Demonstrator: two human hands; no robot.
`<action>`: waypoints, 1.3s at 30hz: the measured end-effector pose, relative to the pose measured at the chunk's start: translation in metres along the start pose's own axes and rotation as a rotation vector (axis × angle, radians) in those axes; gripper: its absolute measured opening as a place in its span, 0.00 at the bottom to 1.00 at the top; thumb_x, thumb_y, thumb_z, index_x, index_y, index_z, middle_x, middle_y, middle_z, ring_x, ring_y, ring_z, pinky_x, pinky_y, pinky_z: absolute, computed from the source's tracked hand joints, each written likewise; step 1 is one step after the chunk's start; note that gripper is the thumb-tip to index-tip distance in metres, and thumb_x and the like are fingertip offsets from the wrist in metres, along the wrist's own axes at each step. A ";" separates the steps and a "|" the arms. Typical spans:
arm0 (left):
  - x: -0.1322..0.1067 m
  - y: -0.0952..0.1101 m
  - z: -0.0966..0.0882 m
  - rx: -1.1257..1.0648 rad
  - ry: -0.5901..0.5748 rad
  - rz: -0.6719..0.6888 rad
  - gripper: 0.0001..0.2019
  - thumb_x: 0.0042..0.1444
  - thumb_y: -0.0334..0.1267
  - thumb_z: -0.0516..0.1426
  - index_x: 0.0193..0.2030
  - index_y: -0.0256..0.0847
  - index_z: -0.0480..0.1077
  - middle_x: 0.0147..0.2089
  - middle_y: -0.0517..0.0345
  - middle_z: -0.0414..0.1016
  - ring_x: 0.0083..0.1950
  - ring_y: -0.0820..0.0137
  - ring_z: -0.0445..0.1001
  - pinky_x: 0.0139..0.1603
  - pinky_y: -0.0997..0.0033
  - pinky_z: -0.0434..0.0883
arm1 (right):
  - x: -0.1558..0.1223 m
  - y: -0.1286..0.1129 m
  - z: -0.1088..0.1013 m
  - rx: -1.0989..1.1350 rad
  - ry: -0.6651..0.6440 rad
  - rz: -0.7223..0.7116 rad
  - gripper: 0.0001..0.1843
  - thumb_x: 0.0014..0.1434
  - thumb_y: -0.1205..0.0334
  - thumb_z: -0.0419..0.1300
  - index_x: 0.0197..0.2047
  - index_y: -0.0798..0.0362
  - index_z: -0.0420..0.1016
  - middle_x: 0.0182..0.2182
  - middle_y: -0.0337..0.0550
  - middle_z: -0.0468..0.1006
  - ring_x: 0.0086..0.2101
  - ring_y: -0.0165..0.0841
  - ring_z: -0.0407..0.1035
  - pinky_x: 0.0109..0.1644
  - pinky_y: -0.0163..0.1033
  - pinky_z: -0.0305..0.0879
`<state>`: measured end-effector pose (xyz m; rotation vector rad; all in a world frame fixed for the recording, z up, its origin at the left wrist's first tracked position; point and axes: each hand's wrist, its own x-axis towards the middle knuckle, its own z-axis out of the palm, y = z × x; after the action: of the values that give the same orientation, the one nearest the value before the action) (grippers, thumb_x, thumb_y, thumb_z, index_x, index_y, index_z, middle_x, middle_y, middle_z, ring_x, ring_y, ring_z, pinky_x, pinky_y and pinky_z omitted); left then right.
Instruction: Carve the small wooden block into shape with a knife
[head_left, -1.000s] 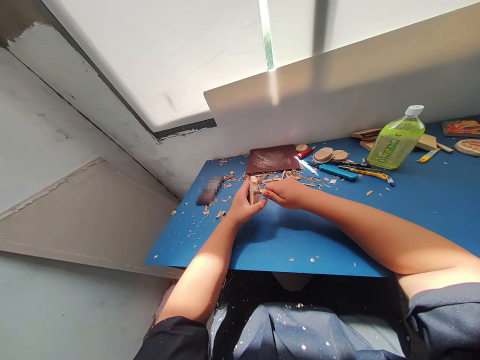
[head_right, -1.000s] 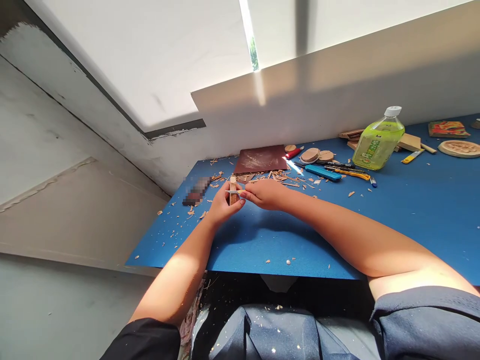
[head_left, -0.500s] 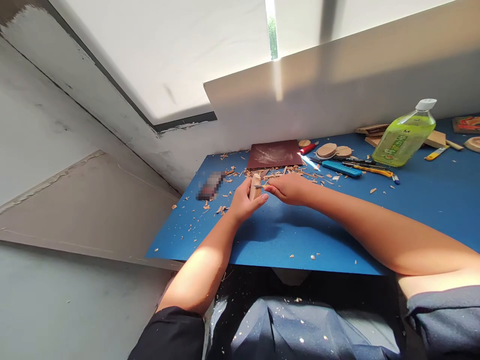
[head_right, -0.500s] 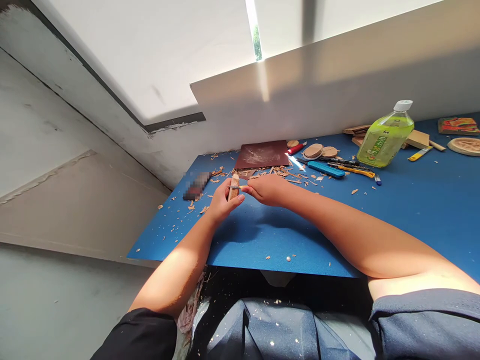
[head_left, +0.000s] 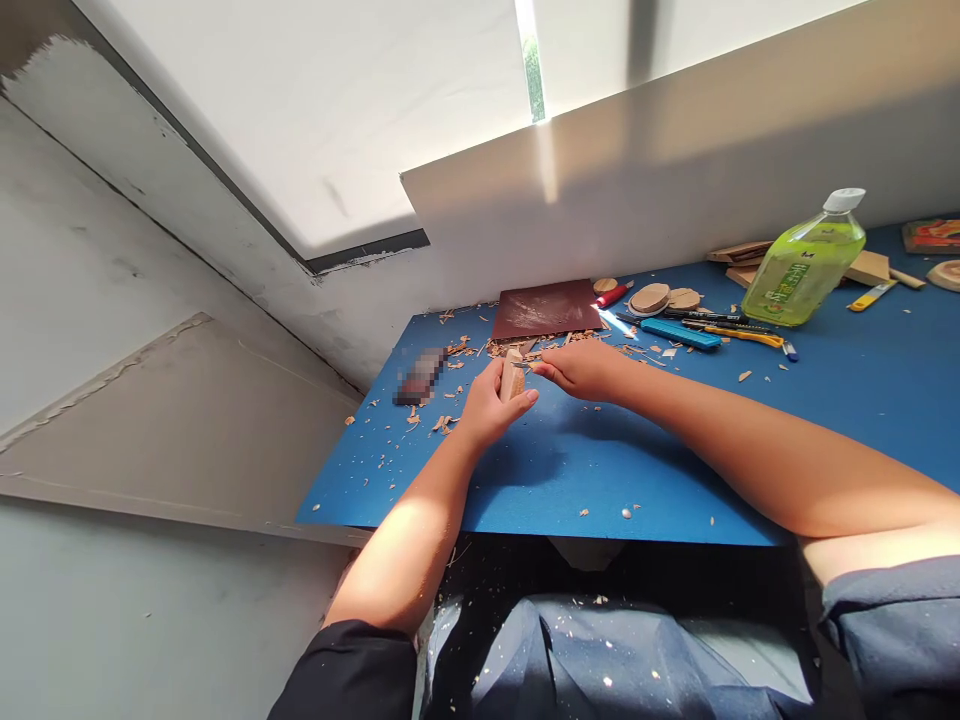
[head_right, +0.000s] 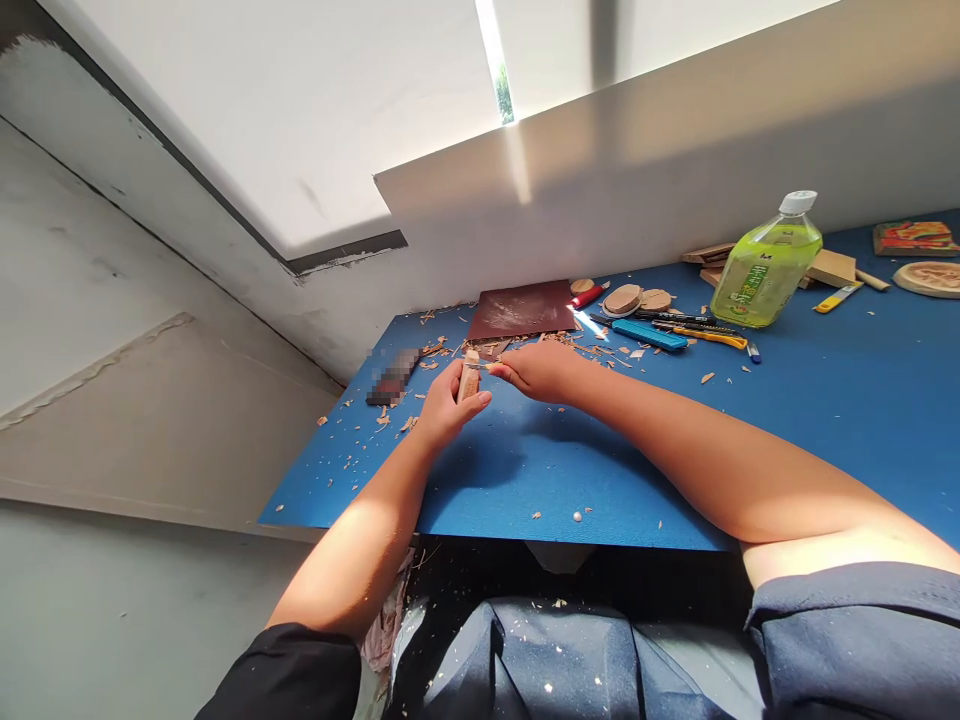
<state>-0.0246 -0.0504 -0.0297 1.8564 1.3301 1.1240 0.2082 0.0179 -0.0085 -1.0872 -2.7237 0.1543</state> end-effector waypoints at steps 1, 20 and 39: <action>0.000 0.001 -0.001 -0.010 -0.013 -0.003 0.30 0.54 0.64 0.70 0.49 0.39 0.73 0.37 0.58 0.72 0.35 0.69 0.67 0.36 0.69 0.64 | 0.000 0.000 -0.001 -0.007 -0.002 0.007 0.40 0.81 0.35 0.34 0.54 0.51 0.80 0.49 0.55 0.87 0.47 0.47 0.81 0.43 0.42 0.60; 0.004 -0.006 -0.004 0.016 0.011 -0.012 0.29 0.56 0.64 0.69 0.47 0.42 0.70 0.37 0.60 0.69 0.35 0.69 0.66 0.37 0.69 0.64 | -0.001 0.015 -0.006 0.010 0.058 0.109 0.39 0.81 0.36 0.34 0.52 0.52 0.81 0.45 0.56 0.87 0.44 0.46 0.80 0.42 0.42 0.59; 0.006 -0.003 0.000 0.010 -0.029 -0.065 0.29 0.55 0.62 0.70 0.49 0.40 0.72 0.39 0.58 0.73 0.37 0.69 0.68 0.37 0.70 0.64 | 0.001 0.006 -0.008 -0.074 0.008 0.071 0.39 0.80 0.35 0.35 0.55 0.50 0.82 0.47 0.56 0.88 0.44 0.47 0.81 0.41 0.42 0.58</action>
<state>-0.0252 -0.0443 -0.0300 1.8162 1.3717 1.0555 0.2130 0.0227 -0.0016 -1.2020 -2.7049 0.0603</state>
